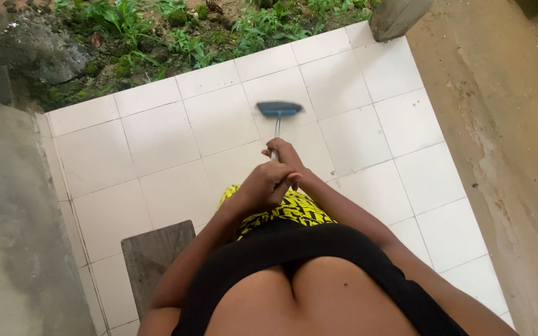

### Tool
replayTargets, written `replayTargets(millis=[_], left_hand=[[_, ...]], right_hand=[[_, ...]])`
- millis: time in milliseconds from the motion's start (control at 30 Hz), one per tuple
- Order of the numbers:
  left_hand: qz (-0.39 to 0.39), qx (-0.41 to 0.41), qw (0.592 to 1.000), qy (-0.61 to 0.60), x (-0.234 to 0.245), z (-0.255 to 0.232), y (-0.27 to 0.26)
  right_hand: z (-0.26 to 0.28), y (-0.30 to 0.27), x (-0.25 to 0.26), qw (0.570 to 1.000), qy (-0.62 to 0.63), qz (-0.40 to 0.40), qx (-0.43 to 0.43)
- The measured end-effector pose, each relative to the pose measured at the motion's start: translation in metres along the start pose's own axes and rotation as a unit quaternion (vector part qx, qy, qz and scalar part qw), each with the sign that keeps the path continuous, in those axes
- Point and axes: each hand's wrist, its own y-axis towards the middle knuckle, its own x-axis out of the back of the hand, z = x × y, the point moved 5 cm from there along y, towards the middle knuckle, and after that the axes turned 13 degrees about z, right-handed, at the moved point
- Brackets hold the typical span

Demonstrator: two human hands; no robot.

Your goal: Sweeping the tiled floor with a floor squeegee.

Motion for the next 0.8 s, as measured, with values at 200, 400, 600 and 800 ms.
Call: replayTargets(millis=[200,400,600,800], left_hand=[[0.144,0.069,0.987,0.006,-0.037,0.069,0.003],[0.213,0.035,0.976,0.021,-0.013,0.124,0.019],[0.187,-0.010,0.981,0.050,0.105,0.045,0.017],[0.270,0.004,0.962,0.044,0.181,-0.002,-0.007]], right_hand=[[-0.027,0.028,0.031,0.948,-0.297,-0.090,0.068],[-0.024,0.078,0.051,0.869,-0.431,-0.138,0.202],[0.104,0.068,-0.035,0.870,-0.406,-0.185,0.212],[0.129,0.055,-0.113,0.858,-0.462,-0.190,0.122]])
